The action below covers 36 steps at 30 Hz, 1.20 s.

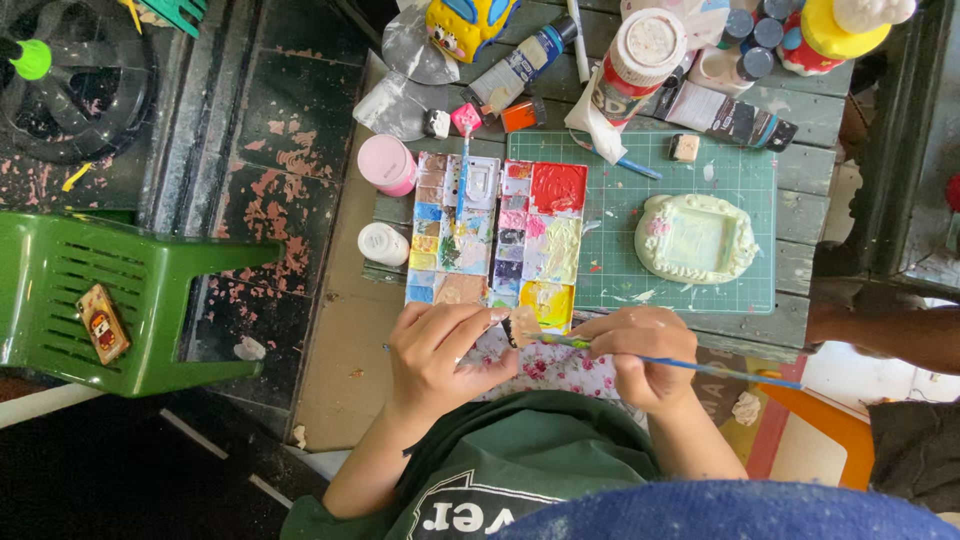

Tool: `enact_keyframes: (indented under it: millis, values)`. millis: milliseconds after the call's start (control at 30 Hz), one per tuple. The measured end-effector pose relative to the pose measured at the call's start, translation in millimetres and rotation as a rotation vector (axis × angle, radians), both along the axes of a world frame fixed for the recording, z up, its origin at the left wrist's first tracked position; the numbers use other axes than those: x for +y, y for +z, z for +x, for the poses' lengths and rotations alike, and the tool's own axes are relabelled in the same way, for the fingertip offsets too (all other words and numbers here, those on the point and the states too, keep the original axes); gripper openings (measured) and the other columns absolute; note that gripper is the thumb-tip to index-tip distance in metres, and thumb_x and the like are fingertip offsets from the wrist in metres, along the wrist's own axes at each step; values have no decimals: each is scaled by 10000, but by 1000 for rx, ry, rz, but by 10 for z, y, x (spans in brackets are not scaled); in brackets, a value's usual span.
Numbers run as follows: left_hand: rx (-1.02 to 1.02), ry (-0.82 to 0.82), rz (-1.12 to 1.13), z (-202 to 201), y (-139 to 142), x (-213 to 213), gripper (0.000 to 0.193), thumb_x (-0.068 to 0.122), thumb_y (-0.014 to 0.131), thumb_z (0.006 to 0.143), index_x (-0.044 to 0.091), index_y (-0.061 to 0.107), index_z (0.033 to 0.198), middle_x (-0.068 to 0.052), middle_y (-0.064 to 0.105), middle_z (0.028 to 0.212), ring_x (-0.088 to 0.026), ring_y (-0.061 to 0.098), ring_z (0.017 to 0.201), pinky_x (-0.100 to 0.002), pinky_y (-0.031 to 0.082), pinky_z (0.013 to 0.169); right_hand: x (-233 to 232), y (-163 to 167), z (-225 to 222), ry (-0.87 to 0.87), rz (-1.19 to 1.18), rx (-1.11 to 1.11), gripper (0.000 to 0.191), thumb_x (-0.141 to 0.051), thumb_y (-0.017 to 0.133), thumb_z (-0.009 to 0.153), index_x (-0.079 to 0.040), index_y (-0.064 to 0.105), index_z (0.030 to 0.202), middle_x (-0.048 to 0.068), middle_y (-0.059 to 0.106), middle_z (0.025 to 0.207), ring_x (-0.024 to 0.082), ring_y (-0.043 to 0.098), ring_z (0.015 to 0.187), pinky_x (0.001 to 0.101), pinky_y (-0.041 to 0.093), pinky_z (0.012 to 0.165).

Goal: The person paints small ceramic figurines using a fine brush and a palette of mixed paints. They hold each figurine in the left hand and apply paint with the right hand, repeatedly dipping the brush into the palette to change colors. The person places finished figurines on the table and picks up new ones to continue painting.

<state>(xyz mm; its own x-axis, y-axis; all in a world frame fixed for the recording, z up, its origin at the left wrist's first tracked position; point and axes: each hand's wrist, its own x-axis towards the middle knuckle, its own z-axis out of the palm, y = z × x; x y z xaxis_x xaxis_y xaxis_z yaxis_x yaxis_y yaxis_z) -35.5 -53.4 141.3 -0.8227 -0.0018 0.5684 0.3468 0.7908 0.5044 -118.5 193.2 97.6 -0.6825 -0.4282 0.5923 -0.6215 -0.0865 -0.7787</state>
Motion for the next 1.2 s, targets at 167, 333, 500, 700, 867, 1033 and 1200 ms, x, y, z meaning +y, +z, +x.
enact_keyframes:
  millis: [167,333,500,700,867,1033,1200]
  values:
    - [-31,9,-1,-14,47,13,400,209,882,691,87,712,1032,1,688,970,-170,689,830,-345,464,739,18,40,-13,-23,-15,-39,156,-151,496,1050,-77,582,943,77,695,753,222,748,671,315,591,599]
    - [-50,8,1,-6,71,20,400,219,885,696,84,713,1030,-4,692,971,-176,687,843,-348,466,744,25,35,-11,49,67,10,157,-173,509,1022,-80,596,930,132,731,791,218,717,652,329,562,590]
    - [-51,12,3,-11,70,16,394,225,878,707,81,711,1034,-8,693,977,-179,689,849,-349,469,747,27,10,-18,40,-1,-37,184,-171,495,1055,-71,587,931,80,696,739,235,757,709,325,586,606]
    - [-53,17,-21,-14,58,16,379,224,873,711,85,715,1027,-10,685,971,-182,687,843,-354,465,738,47,-5,-39,-29,39,-45,189,-142,473,1045,-51,583,922,102,700,754,234,752,716,329,576,612]
    - [-38,3,-23,-17,46,22,399,236,880,713,69,702,1029,-23,686,985,-183,684,840,-349,464,740,47,-21,-90,89,76,20,174,-122,493,1037,-47,601,923,145,723,798,250,753,718,334,582,614]
    - [-46,-3,-35,-27,47,14,381,217,871,711,81,715,1031,-7,681,968,-174,683,820,-348,453,731,62,-38,-110,75,11,-87,171,-136,484,1050,-58,598,950,119,716,803,236,749,723,337,603,637]
    - [-43,5,-55,-26,47,25,367,207,875,729,82,714,1035,-4,676,971,-169,677,808,-347,452,733,57,-46,-126,21,62,-73,137,-117,497,1042,-54,586,960,83,690,751,254,750,744,339,593,653]
